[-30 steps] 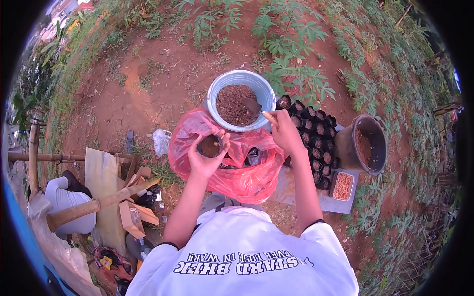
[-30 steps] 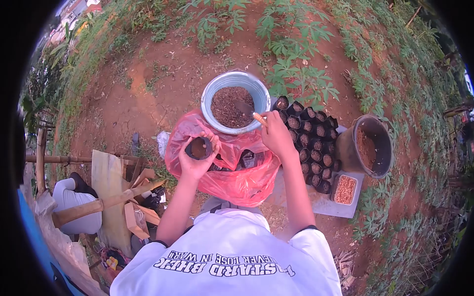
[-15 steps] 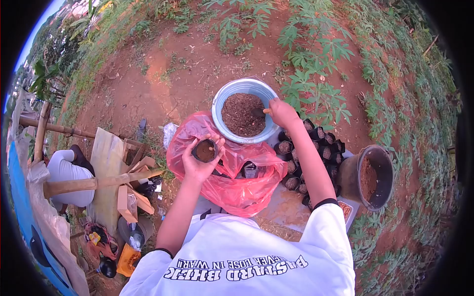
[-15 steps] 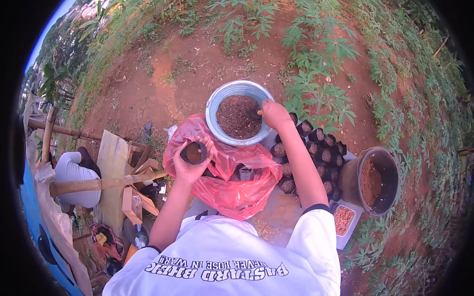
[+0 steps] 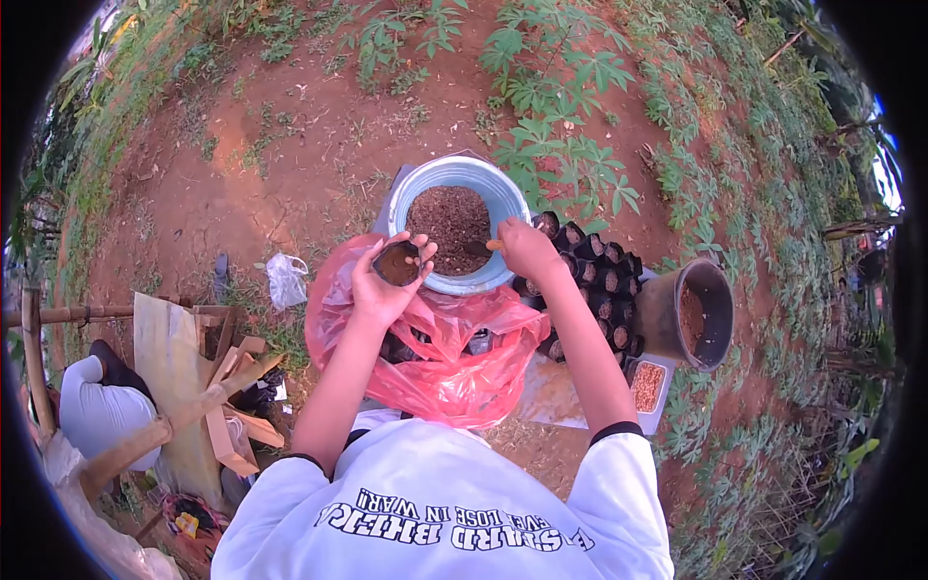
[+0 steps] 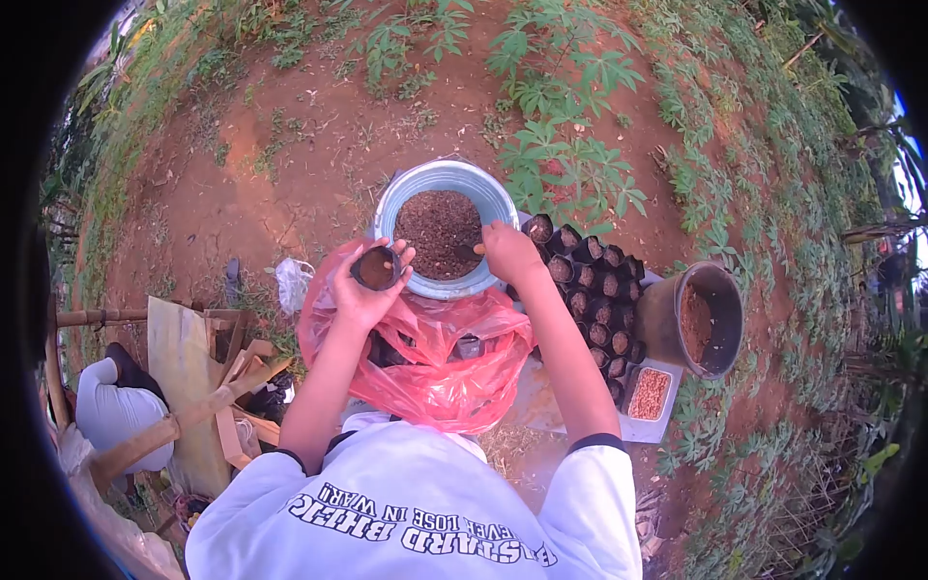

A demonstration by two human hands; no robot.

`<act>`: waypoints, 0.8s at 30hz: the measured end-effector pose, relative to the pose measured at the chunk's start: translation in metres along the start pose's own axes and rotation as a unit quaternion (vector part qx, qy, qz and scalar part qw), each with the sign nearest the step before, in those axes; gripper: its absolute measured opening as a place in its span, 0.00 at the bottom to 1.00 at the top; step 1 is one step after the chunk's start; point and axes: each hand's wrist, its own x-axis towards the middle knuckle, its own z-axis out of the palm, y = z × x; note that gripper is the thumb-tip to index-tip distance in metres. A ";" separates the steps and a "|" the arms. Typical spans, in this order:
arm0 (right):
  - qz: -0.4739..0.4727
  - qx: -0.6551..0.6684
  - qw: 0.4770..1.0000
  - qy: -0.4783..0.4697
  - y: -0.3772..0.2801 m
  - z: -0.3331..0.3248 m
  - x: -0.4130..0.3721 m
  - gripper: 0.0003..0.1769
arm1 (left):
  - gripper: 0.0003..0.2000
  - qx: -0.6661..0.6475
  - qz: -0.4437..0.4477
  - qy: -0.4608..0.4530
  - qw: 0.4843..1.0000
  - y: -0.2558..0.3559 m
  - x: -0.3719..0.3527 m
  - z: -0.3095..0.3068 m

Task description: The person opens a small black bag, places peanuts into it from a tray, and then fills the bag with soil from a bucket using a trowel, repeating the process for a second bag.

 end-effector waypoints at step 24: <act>0.029 -0.109 0.992 -0.053 0.001 0.018 0.042 0.14 | 0.22 0.009 -0.025 0.030 0.999 0.016 0.005 -0.008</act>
